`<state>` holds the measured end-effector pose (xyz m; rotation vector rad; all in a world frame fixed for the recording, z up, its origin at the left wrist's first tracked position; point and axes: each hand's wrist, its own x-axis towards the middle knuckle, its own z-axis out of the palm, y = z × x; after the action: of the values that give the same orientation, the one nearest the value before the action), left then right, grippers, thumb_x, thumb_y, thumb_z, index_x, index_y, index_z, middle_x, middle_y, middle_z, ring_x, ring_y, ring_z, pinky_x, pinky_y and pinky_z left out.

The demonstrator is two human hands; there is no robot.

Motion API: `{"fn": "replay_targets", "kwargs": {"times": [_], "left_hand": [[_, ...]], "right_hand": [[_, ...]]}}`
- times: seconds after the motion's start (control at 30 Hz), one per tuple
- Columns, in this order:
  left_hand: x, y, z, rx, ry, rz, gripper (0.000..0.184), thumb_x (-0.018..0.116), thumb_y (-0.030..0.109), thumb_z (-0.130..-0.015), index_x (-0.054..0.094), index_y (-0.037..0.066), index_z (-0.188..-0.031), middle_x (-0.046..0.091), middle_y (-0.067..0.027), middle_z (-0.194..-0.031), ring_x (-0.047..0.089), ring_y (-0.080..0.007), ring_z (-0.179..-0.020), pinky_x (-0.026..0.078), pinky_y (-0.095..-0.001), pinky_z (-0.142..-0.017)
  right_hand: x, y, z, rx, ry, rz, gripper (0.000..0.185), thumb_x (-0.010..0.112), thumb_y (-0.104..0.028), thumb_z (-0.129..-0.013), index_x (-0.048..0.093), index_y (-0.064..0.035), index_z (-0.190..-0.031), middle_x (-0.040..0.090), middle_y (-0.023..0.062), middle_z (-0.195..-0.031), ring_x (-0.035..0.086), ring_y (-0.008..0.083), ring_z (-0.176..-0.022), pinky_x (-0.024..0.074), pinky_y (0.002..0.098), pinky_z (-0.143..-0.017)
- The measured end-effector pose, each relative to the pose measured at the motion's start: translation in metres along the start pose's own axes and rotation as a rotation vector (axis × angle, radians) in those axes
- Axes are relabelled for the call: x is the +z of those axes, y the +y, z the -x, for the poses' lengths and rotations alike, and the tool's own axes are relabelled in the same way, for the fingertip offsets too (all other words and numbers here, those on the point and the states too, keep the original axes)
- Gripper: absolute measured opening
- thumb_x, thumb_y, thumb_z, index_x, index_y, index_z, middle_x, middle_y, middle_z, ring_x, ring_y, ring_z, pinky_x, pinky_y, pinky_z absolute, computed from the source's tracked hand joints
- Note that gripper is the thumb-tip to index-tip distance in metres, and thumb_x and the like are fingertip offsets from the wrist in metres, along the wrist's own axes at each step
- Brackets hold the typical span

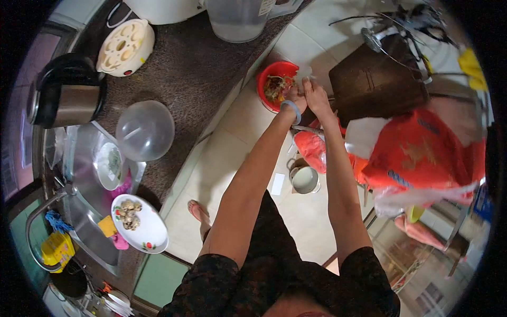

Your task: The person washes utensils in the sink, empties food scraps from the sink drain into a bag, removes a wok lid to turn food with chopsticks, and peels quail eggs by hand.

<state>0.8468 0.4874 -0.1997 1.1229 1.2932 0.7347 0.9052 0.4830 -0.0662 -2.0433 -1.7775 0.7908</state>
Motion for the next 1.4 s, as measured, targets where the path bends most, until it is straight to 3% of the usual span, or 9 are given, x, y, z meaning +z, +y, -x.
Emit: {"fn": "replay_targets", "kwargs": {"times": [0.2,0.23,0.37,0.5,0.63,0.73,0.8,1.13,1.4], "left_hand": [[0.008,0.006,0.009,-0.074,0.165,-0.132,0.037,0.050,0.012,-0.084,0.052,0.002,-0.120,0.055,-0.0265,-0.119,0.052,-0.0383,-0.115,0.042,-0.0423,-0.096],[0.011,0.007,0.008,-0.132,0.236,-0.208,0.025,0.052,0.013,-0.085,0.060,0.002,-0.105,0.061,-0.0251,-0.105,0.056,-0.0392,-0.105,0.046,-0.0434,-0.088],[0.016,0.019,0.005,-0.039,0.433,-0.171,0.016,0.055,0.012,-0.084,0.064,0.003,-0.092,0.064,-0.0209,-0.092,0.060,-0.0376,-0.094,0.048,-0.0432,-0.079],[0.011,0.044,0.000,0.433,0.489,-0.034,0.017,0.055,0.013,-0.083,0.067,0.005,-0.093,0.067,-0.0132,-0.088,0.063,-0.0298,-0.081,0.049,-0.0400,-0.075],[0.001,0.044,0.057,0.401,0.742,-0.928,0.060,0.057,0.035,-0.087,0.041,0.002,-0.135,0.061,-0.0208,-0.115,0.054,-0.0279,-0.114,0.040,-0.0413,-0.098],[-0.003,0.045,0.051,-0.126,-0.041,-0.264,0.066,0.068,0.022,-0.076,0.039,0.004,-0.133,0.039,-0.0249,-0.137,0.041,-0.0322,-0.129,0.041,-0.0401,-0.099],[-0.015,0.062,0.108,-0.187,-0.159,-0.301,0.057,0.065,0.019,-0.078,0.044,0.004,-0.129,0.045,-0.0249,-0.133,0.048,-0.0306,-0.123,0.046,-0.0378,-0.094],[-0.169,-0.004,0.407,0.059,-0.047,-0.266,0.018,0.066,0.017,-0.076,0.064,0.001,-0.081,0.060,-0.0190,-0.082,0.058,-0.0347,-0.087,0.045,-0.0447,-0.078],[-0.379,-0.055,0.725,0.078,0.722,-0.055,0.006,0.069,0.008,-0.080,0.066,0.003,-0.081,0.064,-0.0082,-0.081,0.060,-0.0172,-0.072,0.049,-0.0289,-0.063]], "right_hand": [[0.041,0.081,-0.074,0.311,0.074,0.045,0.046,0.054,-0.033,-0.091,0.054,-0.0012,-0.124,0.059,0.0264,-0.115,0.058,0.0405,-0.106,0.0449,0.0406,-0.090],[0.051,0.097,-0.076,0.097,0.307,-0.175,0.036,0.060,-0.016,-0.087,0.057,0.0021,-0.118,0.064,0.0161,-0.108,0.062,0.0281,-0.097,0.0474,0.0330,-0.085],[0.027,0.091,-0.065,-0.052,0.423,-0.242,0.024,0.057,-0.004,-0.085,0.060,0.0005,-0.108,0.065,0.0187,-0.095,0.063,0.0319,-0.094,0.0494,0.0375,-0.083],[-0.004,0.024,-0.030,-0.327,0.690,-0.454,0.015,0.055,0.004,-0.088,0.060,0.0034,-0.101,0.061,0.0082,-0.102,0.058,0.0168,-0.091,0.0487,0.0310,-0.085],[0.027,0.060,-0.062,-0.444,0.403,-0.271,0.041,0.058,-0.017,-0.090,0.048,-0.0006,-0.126,0.055,0.0130,-0.117,0.055,0.0234,-0.105,0.0487,0.0338,-0.086],[-0.004,0.024,-0.029,-0.165,0.172,-0.603,0.056,0.057,-0.002,-0.086,0.036,-0.0016,-0.137,0.055,0.0130,-0.121,0.054,0.0254,-0.108,0.0473,0.0336,-0.088],[-0.001,0.034,0.002,-0.249,0.350,-0.437,0.039,0.059,-0.002,-0.086,0.048,-0.0007,-0.124,0.057,0.0077,-0.109,0.054,0.0190,-0.099,0.0449,0.0305,-0.086],[0.019,-0.153,0.245,-0.047,-0.303,-0.895,0.033,0.062,0.003,-0.085,0.052,-0.0013,-0.116,0.055,0.0016,-0.088,0.054,0.0107,-0.078,0.0506,0.0291,-0.077],[0.092,-0.390,0.394,-0.192,-0.681,-0.881,0.018,0.052,-0.007,-0.094,0.055,-0.0008,-0.110,0.056,0.0035,-0.088,0.056,0.0107,-0.073,0.0526,0.0269,-0.071]]}}
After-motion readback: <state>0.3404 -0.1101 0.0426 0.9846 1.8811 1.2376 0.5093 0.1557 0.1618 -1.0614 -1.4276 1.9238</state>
